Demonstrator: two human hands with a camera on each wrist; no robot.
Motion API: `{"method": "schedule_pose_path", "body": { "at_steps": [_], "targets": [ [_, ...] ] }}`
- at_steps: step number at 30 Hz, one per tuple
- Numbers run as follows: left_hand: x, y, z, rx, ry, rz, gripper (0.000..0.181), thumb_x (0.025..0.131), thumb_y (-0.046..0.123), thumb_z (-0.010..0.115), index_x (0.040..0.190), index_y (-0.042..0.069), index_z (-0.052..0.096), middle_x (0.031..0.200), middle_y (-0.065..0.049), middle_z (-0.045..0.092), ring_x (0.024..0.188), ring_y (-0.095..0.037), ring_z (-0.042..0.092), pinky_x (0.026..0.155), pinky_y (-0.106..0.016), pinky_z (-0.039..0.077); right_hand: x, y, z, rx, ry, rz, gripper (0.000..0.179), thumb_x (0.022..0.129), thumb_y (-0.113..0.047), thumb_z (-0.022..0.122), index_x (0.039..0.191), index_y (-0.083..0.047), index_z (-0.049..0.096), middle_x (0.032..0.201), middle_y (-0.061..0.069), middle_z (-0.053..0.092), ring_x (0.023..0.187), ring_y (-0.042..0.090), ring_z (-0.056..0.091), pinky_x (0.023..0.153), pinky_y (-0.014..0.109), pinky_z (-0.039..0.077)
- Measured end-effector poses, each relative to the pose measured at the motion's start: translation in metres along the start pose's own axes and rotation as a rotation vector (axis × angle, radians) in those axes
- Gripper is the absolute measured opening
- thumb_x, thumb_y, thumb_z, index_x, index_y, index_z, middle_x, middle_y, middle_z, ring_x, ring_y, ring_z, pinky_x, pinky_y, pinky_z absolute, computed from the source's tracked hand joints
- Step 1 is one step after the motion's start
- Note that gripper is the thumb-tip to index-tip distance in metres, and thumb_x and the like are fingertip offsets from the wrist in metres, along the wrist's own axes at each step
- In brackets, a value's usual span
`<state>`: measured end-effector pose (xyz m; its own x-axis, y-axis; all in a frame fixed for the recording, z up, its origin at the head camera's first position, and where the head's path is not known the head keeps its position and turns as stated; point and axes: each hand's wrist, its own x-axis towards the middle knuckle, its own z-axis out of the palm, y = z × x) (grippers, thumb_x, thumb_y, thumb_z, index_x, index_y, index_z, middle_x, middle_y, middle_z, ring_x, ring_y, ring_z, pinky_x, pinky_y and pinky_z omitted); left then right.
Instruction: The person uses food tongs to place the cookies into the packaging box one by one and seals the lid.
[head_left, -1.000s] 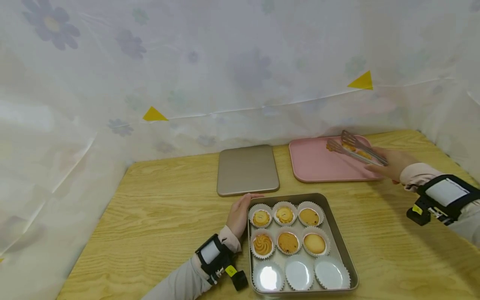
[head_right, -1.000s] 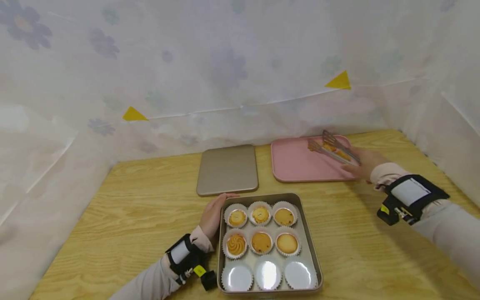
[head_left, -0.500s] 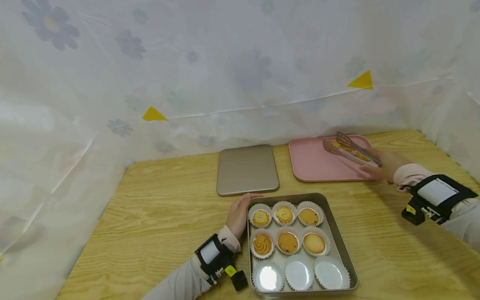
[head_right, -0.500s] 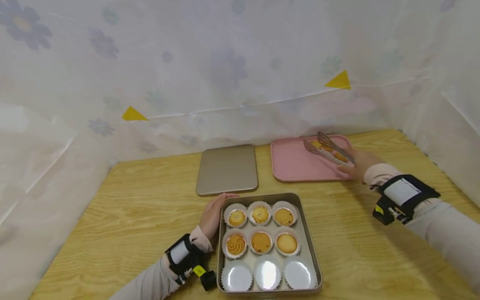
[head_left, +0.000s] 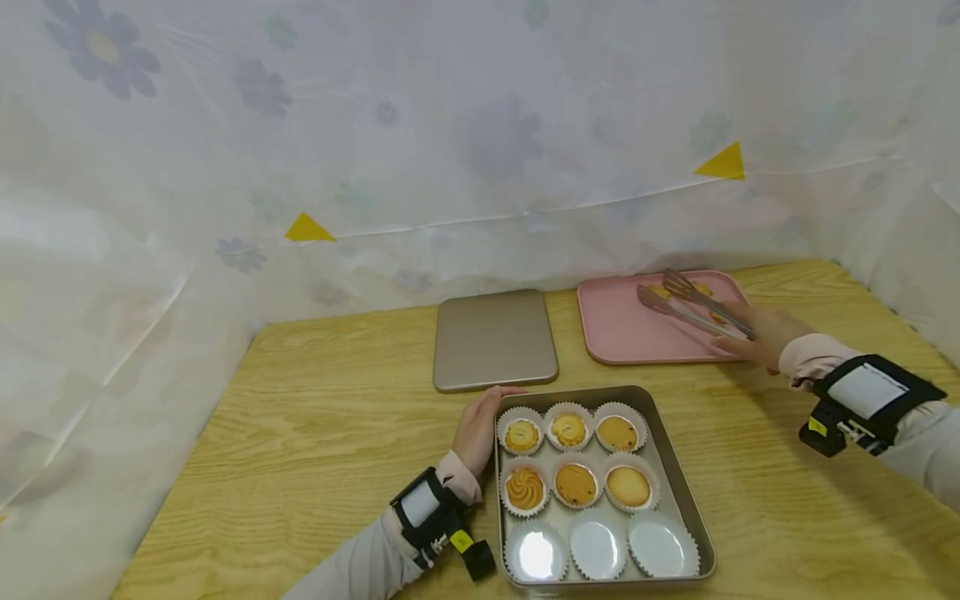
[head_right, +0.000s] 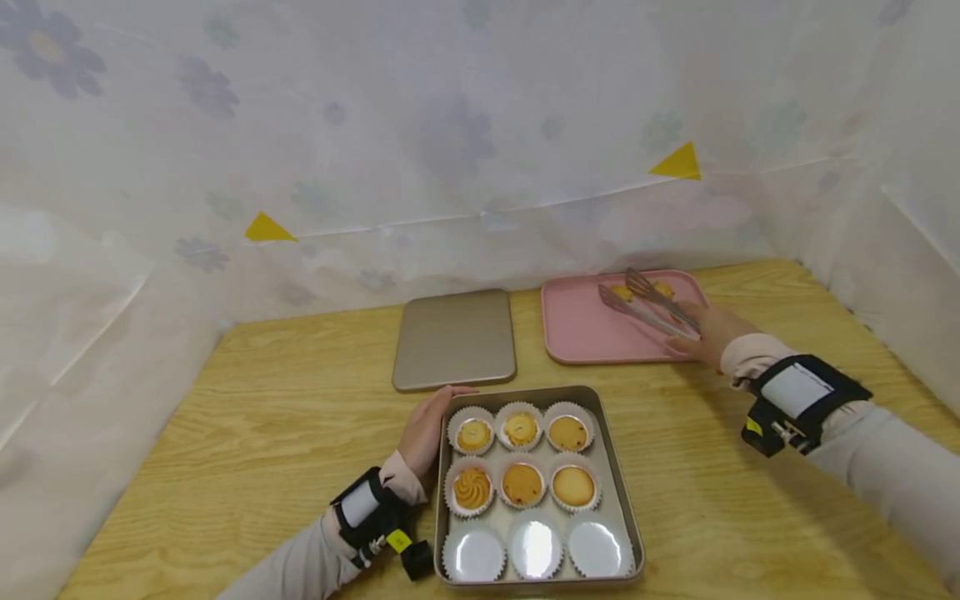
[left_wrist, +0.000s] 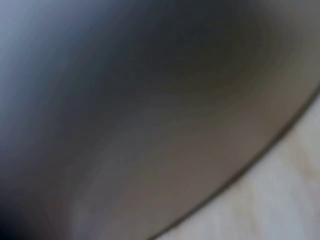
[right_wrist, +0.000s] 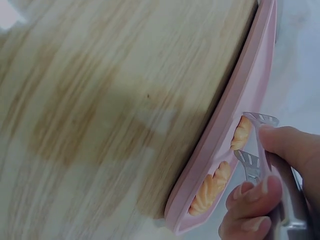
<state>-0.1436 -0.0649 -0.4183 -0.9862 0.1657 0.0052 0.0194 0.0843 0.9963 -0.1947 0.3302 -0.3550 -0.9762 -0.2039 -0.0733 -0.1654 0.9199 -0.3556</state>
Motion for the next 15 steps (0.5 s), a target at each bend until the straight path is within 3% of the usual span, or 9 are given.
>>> {"method": "schedule_pose_path", "body": {
  "at_steps": [8,15],
  "targets": [
    [-0.0001,0.0012,0.0008,-0.005,0.003,-0.007,0.042,0.106,0.023,0.033,0.116,0.0,0.067,0.12,-0.014,0.066,0.115,-0.025,0.058,0.103,-0.038,0.042,0.001,-0.0043,0.0007,-0.008,0.003,0.0,0.069,0.095,-0.031,0.06,0.141,0.011,0.03,0.093,0.039,0.057,0.038,0.015,0.048,0.041,0.031,0.042],
    [0.0006,0.0019,0.0013,-0.017,0.006,-0.02,0.042,0.106,0.024,0.034,0.116,0.001,0.067,0.119,-0.014,0.066,0.113,-0.023,0.058,0.103,-0.039,0.042,0.0043,-0.0036,0.0,0.005,-0.024,0.032,0.072,0.096,-0.033,0.059,0.143,0.013,0.027,0.098,0.042,0.054,0.039,0.015,0.047,0.041,0.03,0.041]
  ]
}}
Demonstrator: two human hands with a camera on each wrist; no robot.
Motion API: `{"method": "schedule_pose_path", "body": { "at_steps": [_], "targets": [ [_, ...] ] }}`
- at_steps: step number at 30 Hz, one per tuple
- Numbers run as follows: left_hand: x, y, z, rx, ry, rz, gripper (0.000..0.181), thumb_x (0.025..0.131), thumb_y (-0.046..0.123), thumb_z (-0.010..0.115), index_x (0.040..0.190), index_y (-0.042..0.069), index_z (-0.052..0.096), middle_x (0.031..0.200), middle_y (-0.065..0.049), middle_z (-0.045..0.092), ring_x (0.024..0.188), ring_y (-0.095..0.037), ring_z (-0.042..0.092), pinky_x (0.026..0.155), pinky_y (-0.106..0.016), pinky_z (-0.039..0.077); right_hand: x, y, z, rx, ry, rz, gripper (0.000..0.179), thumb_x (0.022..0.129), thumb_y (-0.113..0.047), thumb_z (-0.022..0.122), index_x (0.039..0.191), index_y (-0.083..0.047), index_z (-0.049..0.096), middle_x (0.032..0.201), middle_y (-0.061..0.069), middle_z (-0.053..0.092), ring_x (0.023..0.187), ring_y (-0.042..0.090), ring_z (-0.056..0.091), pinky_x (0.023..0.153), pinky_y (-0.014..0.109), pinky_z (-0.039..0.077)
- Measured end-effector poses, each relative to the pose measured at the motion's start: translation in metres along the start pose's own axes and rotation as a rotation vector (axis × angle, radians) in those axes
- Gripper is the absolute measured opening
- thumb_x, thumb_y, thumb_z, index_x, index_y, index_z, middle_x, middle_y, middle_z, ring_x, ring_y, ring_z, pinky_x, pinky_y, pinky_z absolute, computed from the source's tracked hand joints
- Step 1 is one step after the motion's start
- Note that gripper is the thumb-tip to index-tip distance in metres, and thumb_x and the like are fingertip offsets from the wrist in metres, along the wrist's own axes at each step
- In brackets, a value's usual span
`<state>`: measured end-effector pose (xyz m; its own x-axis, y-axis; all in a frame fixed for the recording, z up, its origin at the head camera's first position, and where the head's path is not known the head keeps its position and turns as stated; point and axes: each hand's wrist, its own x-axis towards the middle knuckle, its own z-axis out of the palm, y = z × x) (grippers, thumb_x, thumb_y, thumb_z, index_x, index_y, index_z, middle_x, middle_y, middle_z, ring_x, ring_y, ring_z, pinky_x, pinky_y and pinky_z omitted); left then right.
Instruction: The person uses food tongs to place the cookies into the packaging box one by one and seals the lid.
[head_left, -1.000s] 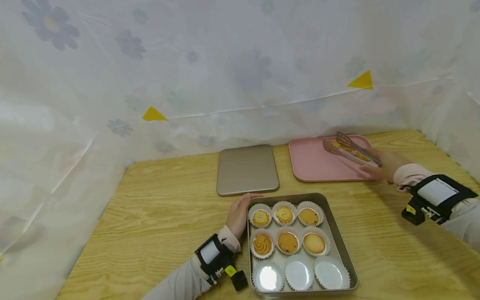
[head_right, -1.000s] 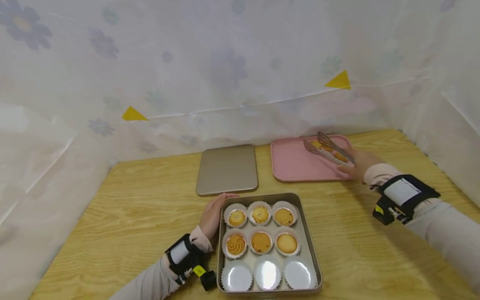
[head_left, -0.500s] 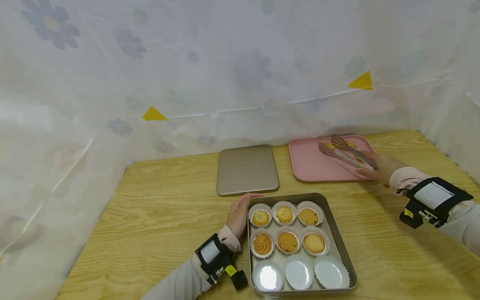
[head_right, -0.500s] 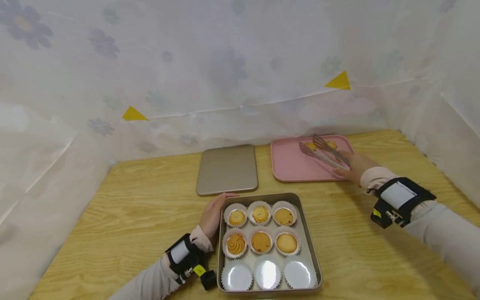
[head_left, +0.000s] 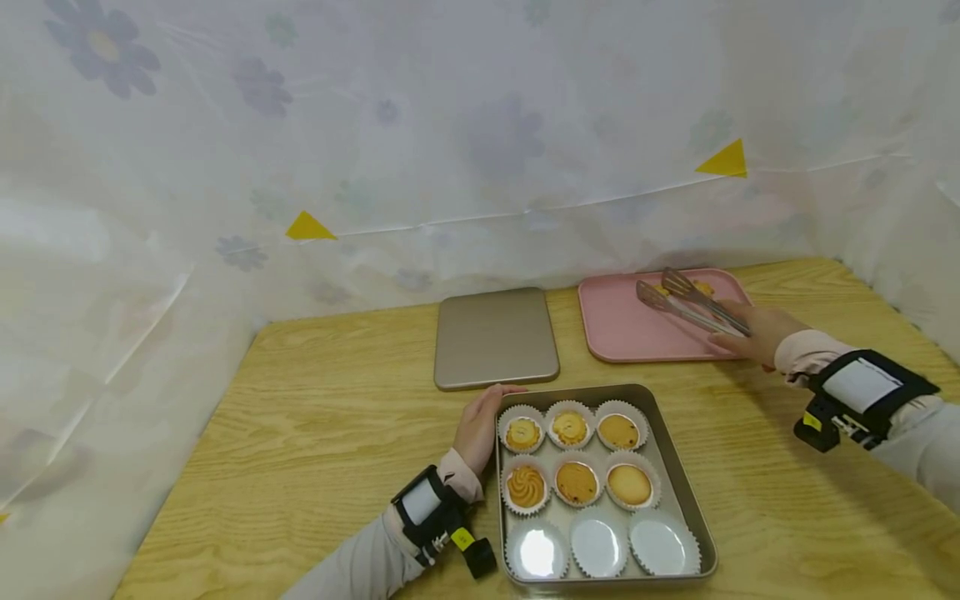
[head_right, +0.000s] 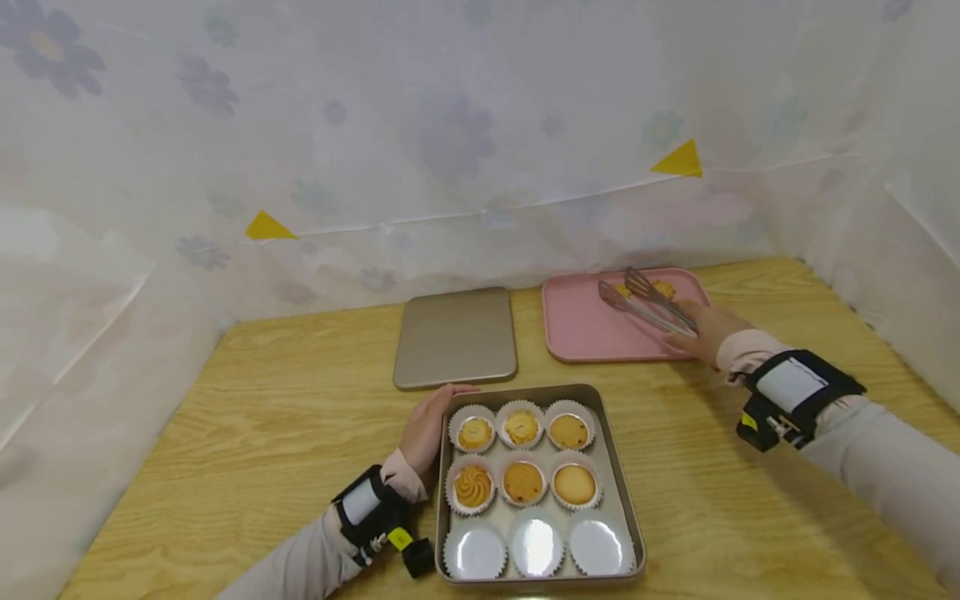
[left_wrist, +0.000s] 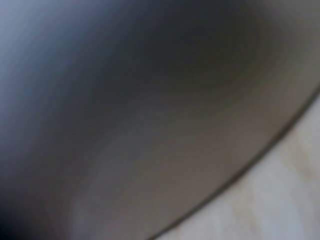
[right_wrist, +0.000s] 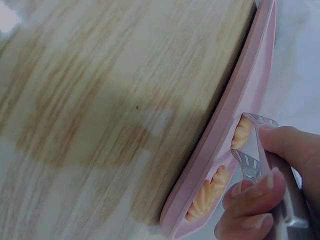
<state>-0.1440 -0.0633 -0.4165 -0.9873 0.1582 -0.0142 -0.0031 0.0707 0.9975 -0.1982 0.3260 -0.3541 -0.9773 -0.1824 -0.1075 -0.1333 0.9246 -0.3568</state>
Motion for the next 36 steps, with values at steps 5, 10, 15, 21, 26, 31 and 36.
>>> {"method": "schedule_pose_path", "body": {
  "at_steps": [5,10,15,21,26,31,36],
  "targets": [
    [0.001,-0.002,0.0,0.004,-0.005,0.002,0.042,0.106,0.023,0.034,0.116,0.0,0.067,0.119,-0.014,0.066,0.115,-0.024,0.058,0.103,-0.039,0.041,0.0,0.0,0.0,0.003,0.001,-0.005,0.071,0.096,-0.029,0.06,0.142,0.014,0.027,0.092,0.039,0.057,0.039,0.015,0.047,0.042,0.03,0.039],
    [0.0,-0.002,0.001,0.022,-0.005,0.021,0.042,0.106,0.021,0.033,0.115,-0.001,0.067,0.121,-0.015,0.065,0.117,-0.025,0.056,0.105,-0.039,0.04,-0.004,0.001,0.001,-0.001,0.011,-0.024,0.071,0.097,-0.031,0.058,0.142,0.014,0.027,0.078,0.024,0.061,0.038,0.015,0.047,0.043,0.031,0.04],
    [0.0,0.0,0.001,0.017,-0.002,0.01,0.042,0.106,0.021,0.033,0.115,-0.001,0.068,0.121,-0.015,0.065,0.118,-0.025,0.056,0.105,-0.039,0.039,-0.012,-0.001,0.001,0.011,0.029,-0.031,0.07,0.098,-0.032,0.057,0.144,0.012,0.027,0.089,0.036,0.06,0.038,0.015,0.046,0.044,0.031,0.041],
    [0.0,-0.001,0.002,0.008,-0.005,0.011,0.043,0.106,0.02,0.032,0.115,-0.002,0.067,0.121,-0.016,0.065,0.118,-0.025,0.056,0.104,-0.038,0.04,-0.022,-0.003,-0.004,0.01,0.035,-0.03,0.072,0.098,-0.031,0.056,0.145,0.012,0.024,0.074,0.024,0.06,0.04,0.016,0.048,0.046,0.032,0.041],
    [0.0,-0.001,0.002,-0.007,-0.005,0.001,0.043,0.106,0.022,0.033,0.116,-0.001,0.067,0.119,-0.015,0.066,0.115,-0.024,0.057,0.103,-0.039,0.041,-0.033,-0.008,-0.009,-0.001,0.039,-0.029,0.073,0.099,-0.033,0.054,0.148,0.01,0.02,0.083,0.034,0.061,0.041,0.018,0.05,0.046,0.032,0.041],
    [0.0,-0.002,0.002,-0.006,-0.006,0.003,0.042,0.106,0.023,0.033,0.116,-0.001,0.067,0.118,-0.015,0.066,0.114,-0.024,0.058,0.103,-0.039,0.042,-0.045,-0.018,-0.013,0.016,0.041,-0.038,0.074,0.099,-0.033,0.055,0.15,0.006,0.018,0.074,0.018,0.06,0.042,0.017,0.047,0.045,0.031,0.039],
    [0.0,-0.001,0.001,-0.005,-0.008,0.003,0.042,0.106,0.022,0.033,0.116,-0.001,0.067,0.118,-0.015,0.066,0.115,-0.023,0.058,0.103,-0.038,0.041,-0.057,-0.03,-0.014,0.014,0.087,-0.086,0.074,0.098,-0.032,0.058,0.151,0.004,0.021,0.081,0.019,0.061,0.041,0.015,0.044,0.043,0.029,0.039]
  ]
}}
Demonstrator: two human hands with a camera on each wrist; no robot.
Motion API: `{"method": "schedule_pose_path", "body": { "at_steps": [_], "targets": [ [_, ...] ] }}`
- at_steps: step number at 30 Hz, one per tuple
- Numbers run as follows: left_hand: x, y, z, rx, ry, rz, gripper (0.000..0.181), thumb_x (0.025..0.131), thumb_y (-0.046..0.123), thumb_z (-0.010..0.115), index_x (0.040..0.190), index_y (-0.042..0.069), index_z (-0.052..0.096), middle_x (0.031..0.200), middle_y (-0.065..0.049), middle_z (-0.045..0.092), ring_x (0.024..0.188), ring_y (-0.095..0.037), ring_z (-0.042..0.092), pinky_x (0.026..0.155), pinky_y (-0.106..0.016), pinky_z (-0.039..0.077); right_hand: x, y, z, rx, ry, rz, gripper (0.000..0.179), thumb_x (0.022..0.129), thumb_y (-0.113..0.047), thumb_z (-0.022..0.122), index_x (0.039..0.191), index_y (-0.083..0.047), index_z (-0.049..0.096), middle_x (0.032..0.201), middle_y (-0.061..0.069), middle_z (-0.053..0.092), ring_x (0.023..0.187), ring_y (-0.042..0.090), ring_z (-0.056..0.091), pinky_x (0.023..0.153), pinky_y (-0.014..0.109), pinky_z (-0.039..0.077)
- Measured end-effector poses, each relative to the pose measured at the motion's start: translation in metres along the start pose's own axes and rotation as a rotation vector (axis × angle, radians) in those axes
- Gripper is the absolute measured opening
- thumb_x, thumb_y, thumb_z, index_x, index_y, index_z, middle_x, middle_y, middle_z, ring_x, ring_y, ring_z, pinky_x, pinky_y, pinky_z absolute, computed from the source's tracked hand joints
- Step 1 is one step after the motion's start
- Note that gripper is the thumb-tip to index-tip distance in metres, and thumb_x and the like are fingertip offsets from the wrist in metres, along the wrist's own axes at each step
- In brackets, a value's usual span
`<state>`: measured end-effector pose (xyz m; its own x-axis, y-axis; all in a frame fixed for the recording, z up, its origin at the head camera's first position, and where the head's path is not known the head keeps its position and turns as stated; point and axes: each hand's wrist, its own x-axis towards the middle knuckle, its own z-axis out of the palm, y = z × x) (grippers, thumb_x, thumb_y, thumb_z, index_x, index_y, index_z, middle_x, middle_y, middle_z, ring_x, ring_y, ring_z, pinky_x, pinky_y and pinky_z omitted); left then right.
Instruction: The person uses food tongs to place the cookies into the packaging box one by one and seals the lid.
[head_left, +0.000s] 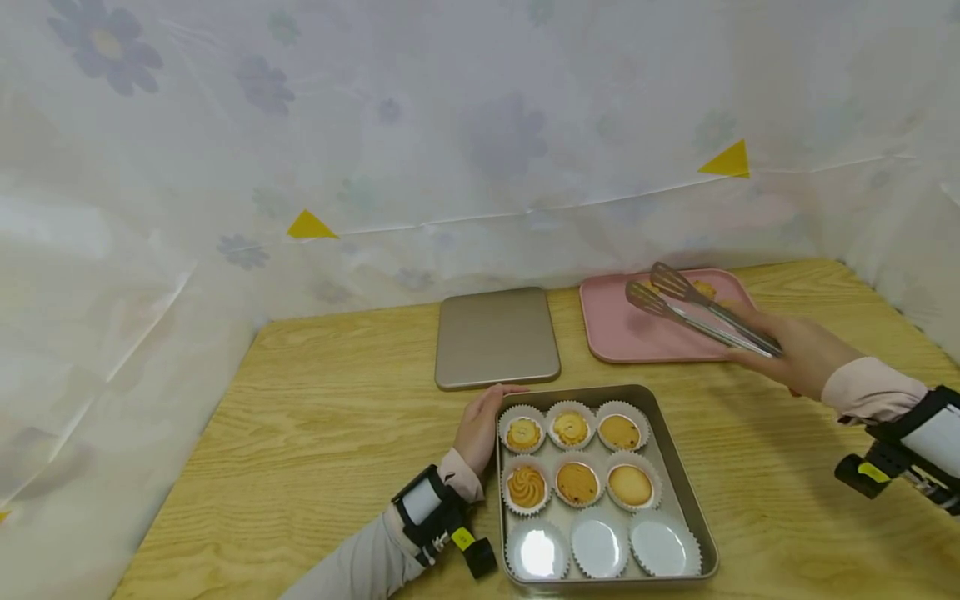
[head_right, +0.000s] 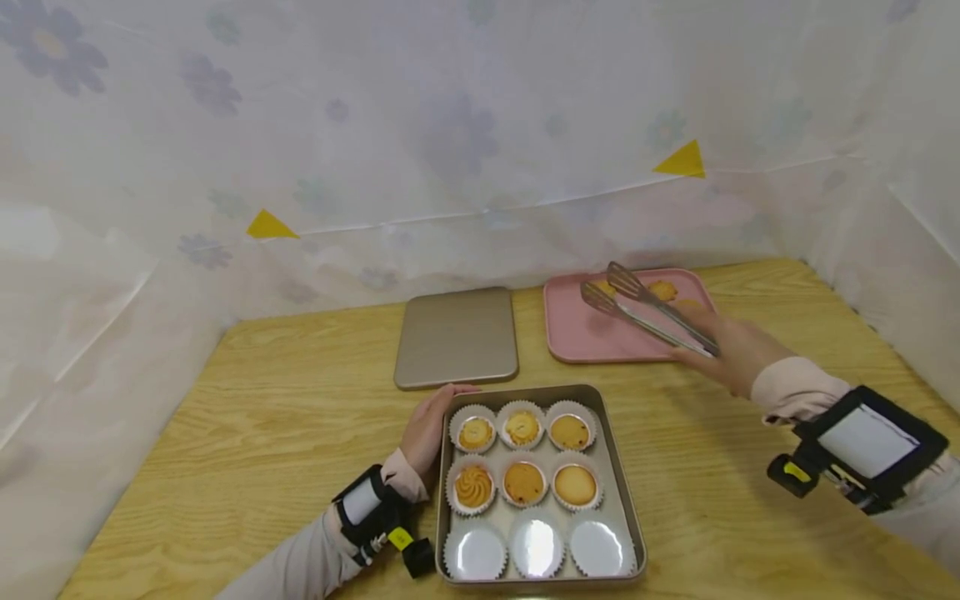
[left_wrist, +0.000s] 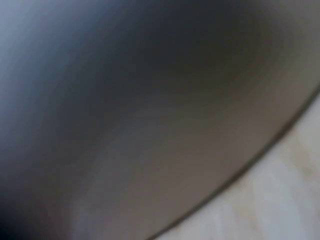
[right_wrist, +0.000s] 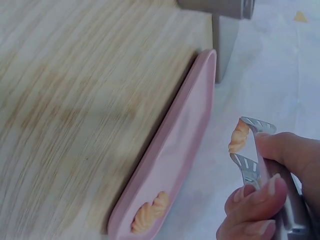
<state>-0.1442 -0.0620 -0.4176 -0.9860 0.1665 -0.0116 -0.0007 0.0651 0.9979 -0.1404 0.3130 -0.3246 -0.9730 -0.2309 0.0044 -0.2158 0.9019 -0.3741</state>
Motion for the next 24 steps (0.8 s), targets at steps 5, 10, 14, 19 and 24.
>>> {"method": "schedule_pose_path", "body": {
  "at_steps": [5,10,14,19,24],
  "targets": [
    [0.0,0.0,0.0,-0.006,-0.006,0.0,0.043,0.106,0.022,0.033,0.116,-0.002,0.066,0.117,-0.016,0.066,0.113,-0.023,0.059,0.103,-0.039,0.042,-0.009,-0.012,-0.001,-0.013,0.009,-0.013,0.072,0.097,-0.031,0.059,0.151,0.003,0.024,0.069,0.009,0.057,0.041,0.014,0.044,0.042,0.028,0.038],
    [0.0,-0.001,0.0,-0.004,-0.007,0.005,0.043,0.106,0.022,0.033,0.116,-0.002,0.067,0.117,-0.016,0.066,0.113,-0.024,0.059,0.103,-0.039,0.042,-0.017,-0.02,-0.001,-0.04,0.035,-0.047,0.072,0.096,-0.032,0.061,0.15,0.003,0.028,0.076,0.015,0.06,0.042,0.011,0.043,0.043,0.026,0.037],
    [0.0,-0.001,0.0,0.011,-0.004,0.007,0.043,0.106,0.022,0.032,0.116,-0.001,0.067,0.118,-0.016,0.066,0.114,-0.025,0.058,0.104,-0.04,0.041,-0.025,-0.028,0.002,-0.071,0.09,-0.123,0.069,0.093,-0.029,0.065,0.147,0.001,0.036,0.078,0.013,0.062,0.043,0.006,0.038,0.045,0.024,0.034],
    [0.001,-0.001,0.0,0.012,-0.002,0.004,0.043,0.107,0.022,0.031,0.116,-0.001,0.067,0.117,-0.016,0.066,0.113,-0.025,0.059,0.103,-0.04,0.042,-0.039,-0.039,0.01,-0.085,0.169,-0.255,0.061,0.087,-0.024,0.072,0.139,-0.004,0.048,0.06,-0.011,0.035,0.048,-0.003,0.027,0.046,0.02,0.028],
    [0.001,0.0,0.0,-0.002,-0.002,-0.004,0.044,0.107,0.022,0.031,0.116,-0.001,0.067,0.118,-0.016,0.066,0.114,-0.025,0.058,0.103,-0.039,0.042,-0.047,-0.05,0.016,-0.08,0.191,-0.327,0.062,0.084,-0.024,0.075,0.139,-0.009,0.05,0.062,-0.016,0.029,0.052,-0.006,0.024,0.046,0.018,0.026]
  ]
}}
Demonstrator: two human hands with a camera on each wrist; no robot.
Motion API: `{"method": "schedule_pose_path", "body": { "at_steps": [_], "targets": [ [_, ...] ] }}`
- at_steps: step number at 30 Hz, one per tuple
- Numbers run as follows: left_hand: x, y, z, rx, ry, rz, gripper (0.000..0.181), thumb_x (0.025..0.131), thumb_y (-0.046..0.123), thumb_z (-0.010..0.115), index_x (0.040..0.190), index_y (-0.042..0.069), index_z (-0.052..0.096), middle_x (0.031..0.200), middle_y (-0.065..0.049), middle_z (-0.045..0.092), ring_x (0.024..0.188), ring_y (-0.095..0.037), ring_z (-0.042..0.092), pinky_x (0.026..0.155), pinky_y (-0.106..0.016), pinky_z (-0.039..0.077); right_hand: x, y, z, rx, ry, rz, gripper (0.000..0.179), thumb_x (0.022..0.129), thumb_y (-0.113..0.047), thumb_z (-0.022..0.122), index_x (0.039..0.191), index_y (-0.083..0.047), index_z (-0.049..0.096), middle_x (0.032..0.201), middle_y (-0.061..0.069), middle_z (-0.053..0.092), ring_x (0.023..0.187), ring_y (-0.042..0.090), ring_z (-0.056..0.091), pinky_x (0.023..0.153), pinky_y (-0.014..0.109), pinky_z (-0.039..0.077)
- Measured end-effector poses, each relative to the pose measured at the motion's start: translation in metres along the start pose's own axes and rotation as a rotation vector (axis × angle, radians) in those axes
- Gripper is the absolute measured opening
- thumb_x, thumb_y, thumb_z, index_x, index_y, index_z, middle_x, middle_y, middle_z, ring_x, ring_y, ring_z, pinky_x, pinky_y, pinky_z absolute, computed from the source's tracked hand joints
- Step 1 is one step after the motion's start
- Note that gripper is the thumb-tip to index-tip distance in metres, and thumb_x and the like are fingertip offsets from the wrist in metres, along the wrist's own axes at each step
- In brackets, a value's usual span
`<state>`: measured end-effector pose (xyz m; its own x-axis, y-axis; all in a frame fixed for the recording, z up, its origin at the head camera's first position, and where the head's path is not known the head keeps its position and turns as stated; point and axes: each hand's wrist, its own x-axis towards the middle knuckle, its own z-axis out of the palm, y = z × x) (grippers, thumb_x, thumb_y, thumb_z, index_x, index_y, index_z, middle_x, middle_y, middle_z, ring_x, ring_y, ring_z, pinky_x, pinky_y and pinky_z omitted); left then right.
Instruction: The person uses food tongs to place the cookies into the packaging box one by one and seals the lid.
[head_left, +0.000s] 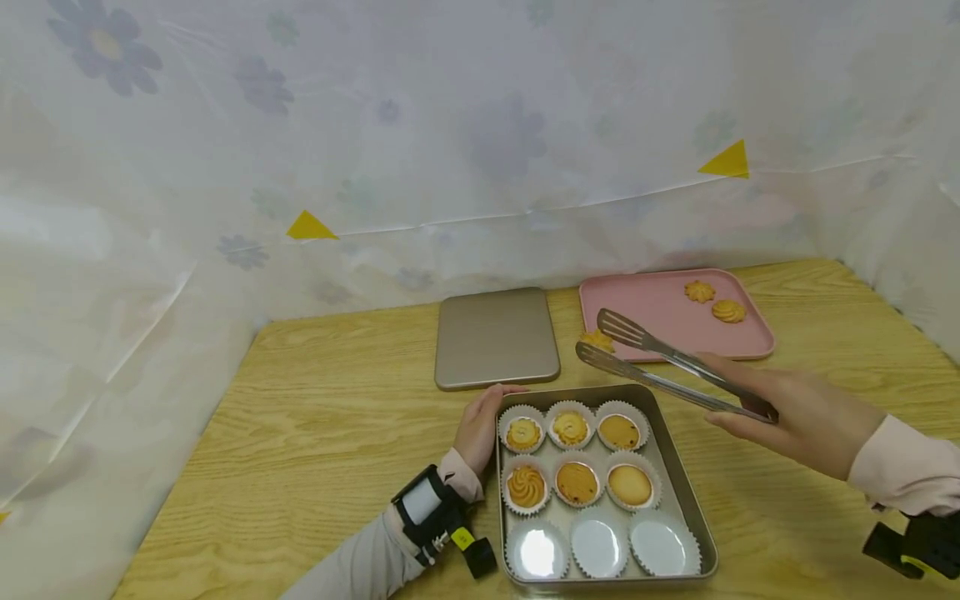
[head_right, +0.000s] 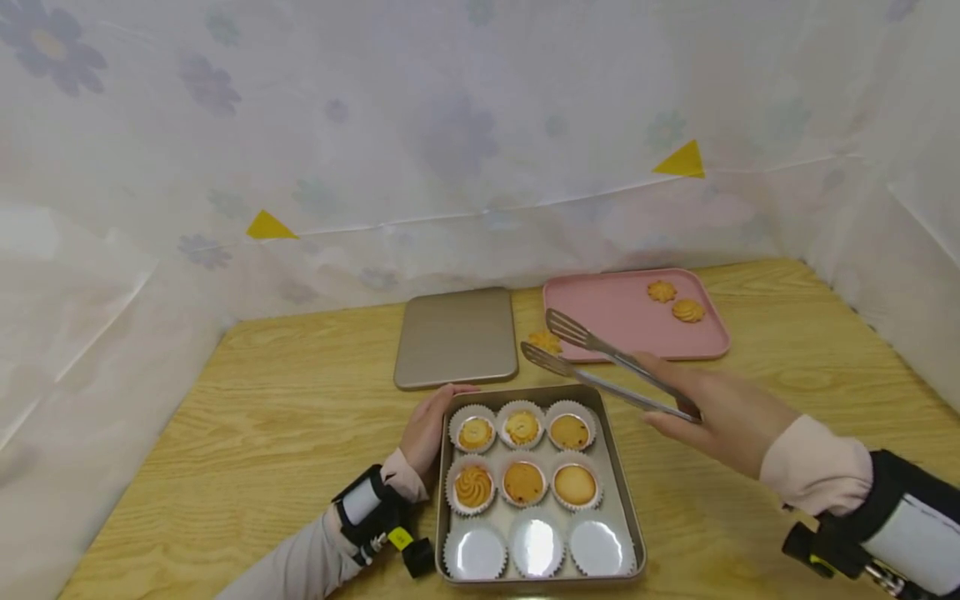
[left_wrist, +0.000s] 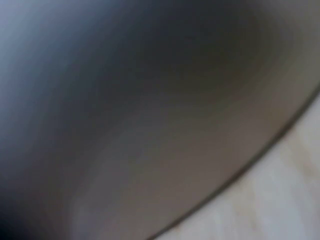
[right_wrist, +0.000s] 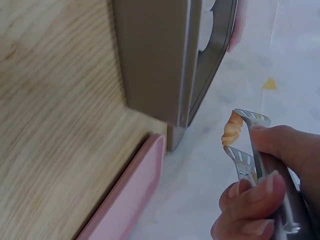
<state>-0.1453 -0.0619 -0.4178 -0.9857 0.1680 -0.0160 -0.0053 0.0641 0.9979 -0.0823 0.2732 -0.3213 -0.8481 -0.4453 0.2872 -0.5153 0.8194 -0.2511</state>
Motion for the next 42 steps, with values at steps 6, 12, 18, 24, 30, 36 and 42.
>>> {"method": "schedule_pose_path", "body": {
  "at_steps": [6,12,18,24,30,36,42],
  "targets": [
    [-0.001,-0.001,-0.001,-0.004,-0.009,0.001,0.043,0.106,0.022,0.031,0.117,-0.001,0.066,0.119,-0.016,0.066,0.114,-0.025,0.059,0.102,-0.038,0.043,-0.006,-0.012,0.003,0.006,0.001,-0.054,0.067,0.083,-0.024,0.076,0.143,-0.014,0.047,0.064,-0.021,0.028,0.053,-0.008,0.024,0.046,0.017,0.026],
    [-0.001,-0.001,-0.001,-0.021,-0.017,-0.001,0.043,0.106,0.023,0.032,0.118,-0.002,0.065,0.119,-0.017,0.066,0.111,-0.025,0.06,0.1,-0.037,0.044,-0.016,-0.021,0.009,0.052,0.002,-0.136,0.073,0.082,-0.023,0.077,0.146,-0.021,0.043,0.068,-0.025,0.028,0.056,-0.01,0.024,0.047,0.015,0.025],
    [-0.001,-0.001,-0.001,-0.001,-0.003,-0.005,0.043,0.106,0.024,0.032,0.117,-0.001,0.066,0.121,-0.015,0.065,0.115,-0.024,0.057,0.103,-0.039,0.041,-0.024,-0.031,0.016,0.077,-0.005,-0.192,0.074,0.079,-0.024,0.079,0.145,-0.02,0.046,0.07,-0.026,0.029,0.058,-0.011,0.025,0.051,0.01,0.025],
    [-0.001,-0.001,-0.001,0.028,0.004,0.005,0.043,0.106,0.024,0.032,0.117,0.0,0.067,0.124,-0.014,0.064,0.119,-0.026,0.055,0.106,-0.04,0.038,-0.033,-0.042,0.018,0.114,-0.098,-0.184,0.074,0.083,-0.027,0.076,0.147,-0.018,0.042,0.071,-0.027,0.031,0.058,-0.012,0.028,0.052,0.009,0.027],
    [-0.001,0.0,-0.001,0.054,0.004,0.039,0.043,0.106,0.021,0.032,0.116,-0.001,0.067,0.123,-0.016,0.064,0.12,-0.028,0.055,0.106,-0.041,0.038,-0.038,-0.049,0.023,0.15,-0.151,-0.227,0.07,0.085,-0.03,0.074,0.147,-0.019,0.043,0.076,-0.027,0.037,0.059,-0.012,0.03,0.051,0.008,0.027],
    [0.0,0.001,-0.001,0.044,0.007,0.017,0.043,0.107,0.021,0.032,0.116,0.0,0.067,0.121,-0.015,0.065,0.117,-0.027,0.057,0.104,-0.039,0.04,-0.041,-0.051,0.028,0.269,-0.216,-0.297,0.069,0.087,-0.025,0.073,0.148,-0.015,0.041,0.077,-0.025,0.035,0.057,-0.013,0.028,0.047,0.004,0.025],
    [-0.001,0.0,-0.001,0.049,0.001,0.031,0.043,0.107,0.022,0.031,0.117,-0.001,0.066,0.12,-0.017,0.065,0.114,-0.028,0.058,0.102,-0.041,0.042,-0.041,-0.051,0.037,0.317,-0.19,-0.439,0.071,0.086,-0.021,0.074,0.147,-0.008,0.041,0.092,-0.02,0.054,0.073,-0.013,0.043,0.057,0.001,0.031]
  ]
}}
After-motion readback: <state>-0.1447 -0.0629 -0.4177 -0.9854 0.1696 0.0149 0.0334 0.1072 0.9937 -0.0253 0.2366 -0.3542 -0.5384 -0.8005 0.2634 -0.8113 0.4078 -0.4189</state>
